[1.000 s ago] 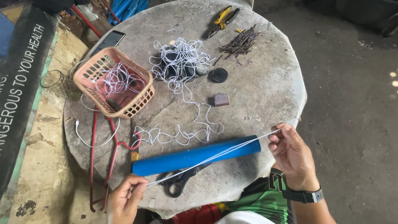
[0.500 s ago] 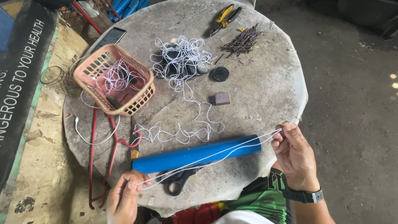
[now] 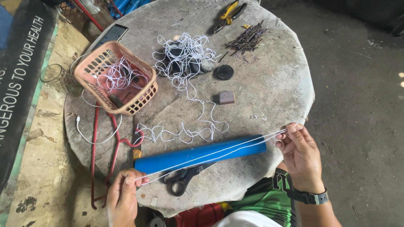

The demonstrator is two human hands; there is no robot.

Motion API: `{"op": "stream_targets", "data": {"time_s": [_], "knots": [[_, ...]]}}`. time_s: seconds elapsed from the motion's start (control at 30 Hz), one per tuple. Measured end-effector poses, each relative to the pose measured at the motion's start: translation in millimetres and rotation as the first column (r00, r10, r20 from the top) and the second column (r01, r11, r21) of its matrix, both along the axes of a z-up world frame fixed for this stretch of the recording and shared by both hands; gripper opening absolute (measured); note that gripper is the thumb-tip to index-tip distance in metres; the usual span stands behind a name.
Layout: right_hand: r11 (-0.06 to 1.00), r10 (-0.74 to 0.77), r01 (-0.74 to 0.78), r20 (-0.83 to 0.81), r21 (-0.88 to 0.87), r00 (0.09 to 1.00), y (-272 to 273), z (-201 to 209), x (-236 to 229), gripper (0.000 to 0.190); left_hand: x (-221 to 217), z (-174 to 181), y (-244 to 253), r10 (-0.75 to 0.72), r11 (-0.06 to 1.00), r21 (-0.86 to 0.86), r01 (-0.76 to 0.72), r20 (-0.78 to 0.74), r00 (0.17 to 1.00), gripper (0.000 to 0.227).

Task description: Measuring string against a blue pipe and tying knots at regular intervals

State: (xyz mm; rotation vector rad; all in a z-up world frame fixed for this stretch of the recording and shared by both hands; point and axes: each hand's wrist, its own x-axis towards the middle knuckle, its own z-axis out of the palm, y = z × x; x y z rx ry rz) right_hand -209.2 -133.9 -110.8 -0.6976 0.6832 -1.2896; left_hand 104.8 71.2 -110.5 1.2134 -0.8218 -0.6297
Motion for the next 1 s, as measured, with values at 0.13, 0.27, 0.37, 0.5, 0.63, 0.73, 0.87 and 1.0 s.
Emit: {"op": "stream_targets", "data": {"time_s": [0.13, 0.27, 0.37, 0.5, 0.63, 0.73, 0.87, 1.0], "knots": [[0.991, -0.078, 0.046, -0.276, -0.122, 0.958, 14.3, 21.0, 6.0, 0.005, 17.2, 3.8, 9.3, 0.064, 0.962, 0.245, -0.122, 0.229, 0.971, 0.028], [0.987, -0.027, -0.063, -0.537, -0.148, 0.843, 16.7, 12.1, 2.3, 0.006, 43.6, -8.9, 15.4, -0.006, 0.971, 0.238, -0.012, 0.072, 0.997, 0.016], [0.982, 0.006, -0.131, -0.676, -0.134, 0.737, 19.3, 15.5, 3.7, 0.009, 51.8, -7.4, 10.2, 0.027, 0.967, 0.251, -0.049, 0.089, 0.996, 0.015], [0.972, -0.036, -0.179, -0.851, -0.151, 0.523, 22.5, 20.1, 3.5, 0.012, 51.3, 3.6, -1.3, 0.052, 0.903, 0.419, -0.096, 0.115, 0.992, 0.017], [0.975, -0.013, -0.189, -0.879, -0.117, 0.476, 23.0, 17.7, 1.2, 0.011, 56.3, 3.2, -4.6, -0.013, 0.868, 0.495, -0.040, 0.102, 0.995, 0.013], [0.990, 0.055, -0.137, -0.806, -0.032, 0.589, 26.7, 14.5, 1.9, 0.012, 55.1, 7.0, -4.1, -0.045, 0.872, 0.488, -0.042, 0.166, 0.985, 0.019], [0.995, 0.088, -0.102, -0.361, -0.019, 0.929, 22.6, 0.7, -4.6, 0.008, 45.1, 17.8, -3.7, -0.117, 0.834, 0.536, -0.129, 0.401, 0.909, 0.016], [0.979, 0.202, -0.202, -0.004, 0.006, 0.979, 14.5, -10.6, -16.8, 0.015, 30.5, 30.2, -11.4, -0.076, 0.797, 0.518, -0.311, 0.597, 0.799, 0.011]]}}
